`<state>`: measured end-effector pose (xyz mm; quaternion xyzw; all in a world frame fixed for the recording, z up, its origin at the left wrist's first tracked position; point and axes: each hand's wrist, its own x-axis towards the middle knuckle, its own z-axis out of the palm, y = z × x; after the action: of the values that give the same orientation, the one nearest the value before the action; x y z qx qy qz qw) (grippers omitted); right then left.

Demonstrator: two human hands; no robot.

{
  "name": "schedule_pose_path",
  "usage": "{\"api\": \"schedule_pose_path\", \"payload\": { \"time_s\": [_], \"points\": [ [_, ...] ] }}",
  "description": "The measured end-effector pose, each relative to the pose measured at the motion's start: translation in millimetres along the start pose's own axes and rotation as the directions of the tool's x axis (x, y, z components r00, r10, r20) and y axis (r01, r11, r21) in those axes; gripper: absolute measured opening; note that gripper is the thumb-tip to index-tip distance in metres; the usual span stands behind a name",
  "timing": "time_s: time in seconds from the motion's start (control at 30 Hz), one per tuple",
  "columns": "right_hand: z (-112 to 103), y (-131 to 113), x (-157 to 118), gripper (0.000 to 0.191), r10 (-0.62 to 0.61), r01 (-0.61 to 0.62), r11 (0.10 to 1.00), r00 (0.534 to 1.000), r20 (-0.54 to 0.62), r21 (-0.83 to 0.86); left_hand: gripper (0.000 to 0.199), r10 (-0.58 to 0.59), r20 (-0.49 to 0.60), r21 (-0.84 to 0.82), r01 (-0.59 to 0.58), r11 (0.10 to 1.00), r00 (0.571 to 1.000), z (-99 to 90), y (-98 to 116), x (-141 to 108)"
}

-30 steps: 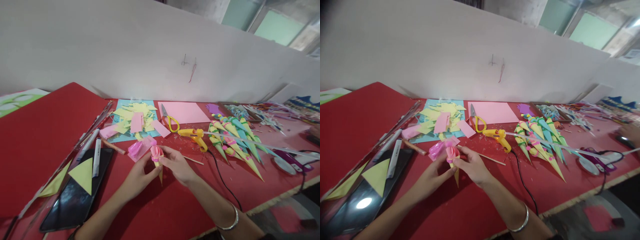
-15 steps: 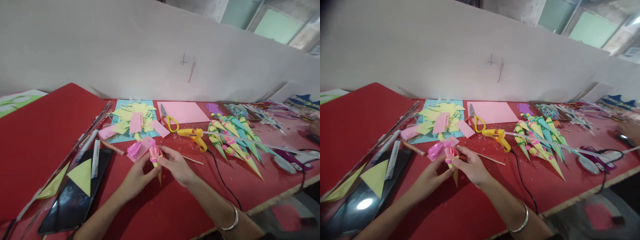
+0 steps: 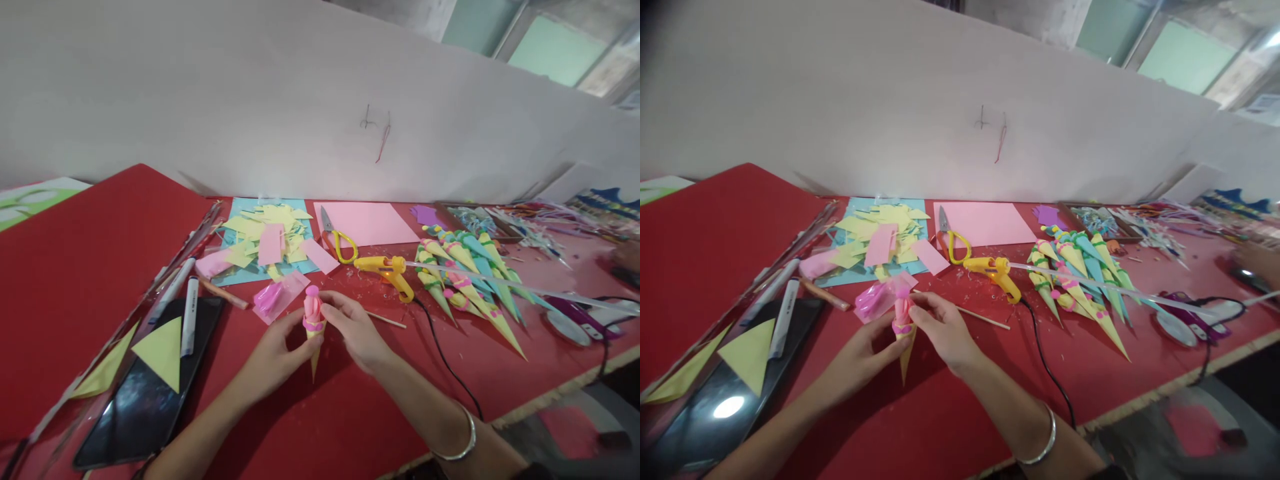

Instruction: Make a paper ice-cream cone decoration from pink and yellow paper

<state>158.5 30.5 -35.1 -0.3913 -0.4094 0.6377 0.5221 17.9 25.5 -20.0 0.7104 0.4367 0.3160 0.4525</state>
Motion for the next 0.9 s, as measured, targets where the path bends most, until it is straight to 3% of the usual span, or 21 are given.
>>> {"api": "schedule_pose_path", "payload": {
  "time_s": [0.27, 0.47, 0.6, 0.73, 0.83, 0.9],
  "points": [
    [-3, 0, 1, 0.016, 0.008, -0.008, 0.999, 1.000, -0.005, -0.034, 0.029, -0.071, 0.027, -0.053, 0.072, 0.996, 0.997, 3.0, -4, 2],
    [-4, 1, 3, 0.012, -0.013, 0.010, 0.999, 0.997, -0.074, -0.041, 0.026, -0.095, -0.072, -0.117, 0.086, 0.989, 0.993, 3.0, -8, 3],
    [-3, 4, 4, 0.012, 0.046, -0.049, 0.998, 0.997, -0.064, -0.041, 0.033, -0.044, -0.136, 0.143, 0.064, 0.988, 0.990, -3.2, -6, 2],
    [-3, 6, 5, 0.012, 0.065, -0.073, 0.995, 0.993, -0.102, -0.071, 0.048, 0.041, -0.278, 0.431, 0.086, 0.898, 0.960, -19.2, -6, 3],
    [-3, 4, 5, 0.009, 0.065, -0.083, 0.987, 0.989, -0.130, -0.136, 0.041, 0.120, -0.352, 0.607, 0.129, 0.784, 0.928, -30.1, -13, 6],
    [-2, 2, 4, 0.010, 0.095, -0.116, 0.980, 0.987, -0.132, -0.160, 0.039, 0.141, -0.335, 0.743, 0.169, 0.648, 0.932, -32.8, -21, 7]
  ]
}}
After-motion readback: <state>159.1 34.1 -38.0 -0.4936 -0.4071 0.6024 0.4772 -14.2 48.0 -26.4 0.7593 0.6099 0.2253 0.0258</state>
